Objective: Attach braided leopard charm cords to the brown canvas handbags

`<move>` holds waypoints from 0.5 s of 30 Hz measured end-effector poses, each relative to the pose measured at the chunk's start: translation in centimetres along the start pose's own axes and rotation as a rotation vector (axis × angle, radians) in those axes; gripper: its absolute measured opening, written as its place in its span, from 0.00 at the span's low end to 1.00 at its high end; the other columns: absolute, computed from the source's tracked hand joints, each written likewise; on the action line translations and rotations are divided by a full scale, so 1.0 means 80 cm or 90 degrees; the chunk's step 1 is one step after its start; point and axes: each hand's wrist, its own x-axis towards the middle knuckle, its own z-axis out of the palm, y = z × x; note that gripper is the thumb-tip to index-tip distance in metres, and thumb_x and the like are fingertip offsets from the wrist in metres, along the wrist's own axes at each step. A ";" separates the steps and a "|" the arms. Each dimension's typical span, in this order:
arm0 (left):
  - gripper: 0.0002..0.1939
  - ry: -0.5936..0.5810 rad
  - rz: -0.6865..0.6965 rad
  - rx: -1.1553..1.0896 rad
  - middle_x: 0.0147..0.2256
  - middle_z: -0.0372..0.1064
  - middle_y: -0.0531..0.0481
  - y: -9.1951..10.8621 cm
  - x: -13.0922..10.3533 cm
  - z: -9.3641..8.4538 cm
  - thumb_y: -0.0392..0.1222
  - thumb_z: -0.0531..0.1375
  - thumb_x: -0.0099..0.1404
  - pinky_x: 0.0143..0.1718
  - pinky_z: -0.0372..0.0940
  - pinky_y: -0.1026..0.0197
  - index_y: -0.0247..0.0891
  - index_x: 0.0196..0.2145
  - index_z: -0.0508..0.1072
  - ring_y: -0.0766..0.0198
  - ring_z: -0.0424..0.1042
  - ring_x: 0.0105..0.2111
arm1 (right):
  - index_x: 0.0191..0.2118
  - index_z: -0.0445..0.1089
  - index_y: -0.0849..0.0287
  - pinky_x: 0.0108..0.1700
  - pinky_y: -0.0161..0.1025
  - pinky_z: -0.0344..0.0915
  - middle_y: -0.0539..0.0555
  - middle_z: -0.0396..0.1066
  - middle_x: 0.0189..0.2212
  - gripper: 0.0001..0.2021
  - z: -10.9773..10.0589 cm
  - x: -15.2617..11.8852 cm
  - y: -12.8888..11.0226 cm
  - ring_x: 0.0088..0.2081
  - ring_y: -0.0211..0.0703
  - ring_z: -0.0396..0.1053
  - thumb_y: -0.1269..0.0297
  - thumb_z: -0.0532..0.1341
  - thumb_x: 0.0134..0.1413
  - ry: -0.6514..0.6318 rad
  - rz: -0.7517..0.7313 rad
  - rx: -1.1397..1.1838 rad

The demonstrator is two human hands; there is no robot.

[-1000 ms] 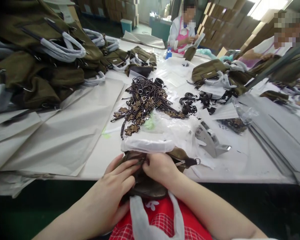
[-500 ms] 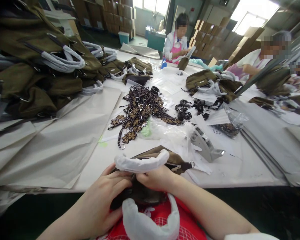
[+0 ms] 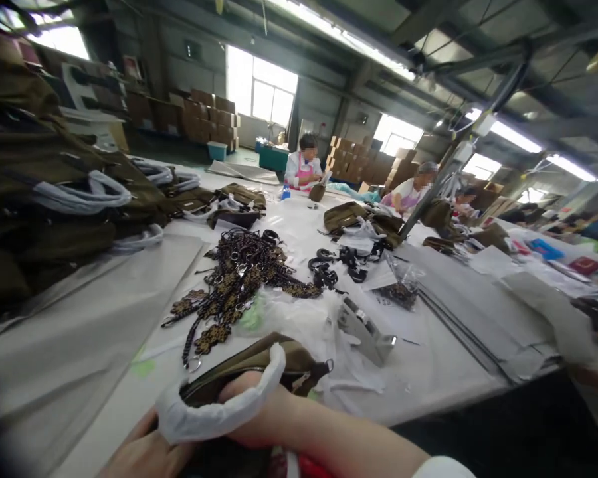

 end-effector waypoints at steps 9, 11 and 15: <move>0.39 0.191 -0.221 -0.008 0.63 0.57 0.34 0.024 0.005 -0.063 0.43 0.66 0.58 0.62 0.58 0.42 0.39 0.64 0.54 0.43 0.59 0.63 | 0.30 0.71 0.57 0.32 0.35 0.63 0.48 0.66 0.20 0.17 -0.056 -0.023 0.003 0.25 0.39 0.64 0.59 0.49 0.61 0.046 0.191 0.212; 0.45 0.155 -0.317 -0.044 0.61 0.60 0.35 0.020 0.005 -0.060 0.44 0.66 0.58 0.59 0.62 0.43 0.40 0.66 0.47 0.44 0.62 0.61 | 0.29 0.71 0.57 0.31 0.35 0.63 0.48 0.66 0.20 0.15 -0.060 -0.020 0.000 0.26 0.39 0.64 0.61 0.50 0.59 0.058 0.161 0.196; 0.42 0.094 -0.355 -0.143 0.55 0.67 0.40 0.016 0.012 -0.053 0.41 0.68 0.56 0.55 0.66 0.47 0.41 0.63 0.53 0.49 0.67 0.54 | 0.22 0.68 0.57 0.27 0.36 0.61 0.51 0.68 0.21 0.14 -0.065 -0.011 -0.017 0.24 0.40 0.63 0.63 0.53 0.56 0.073 0.108 0.144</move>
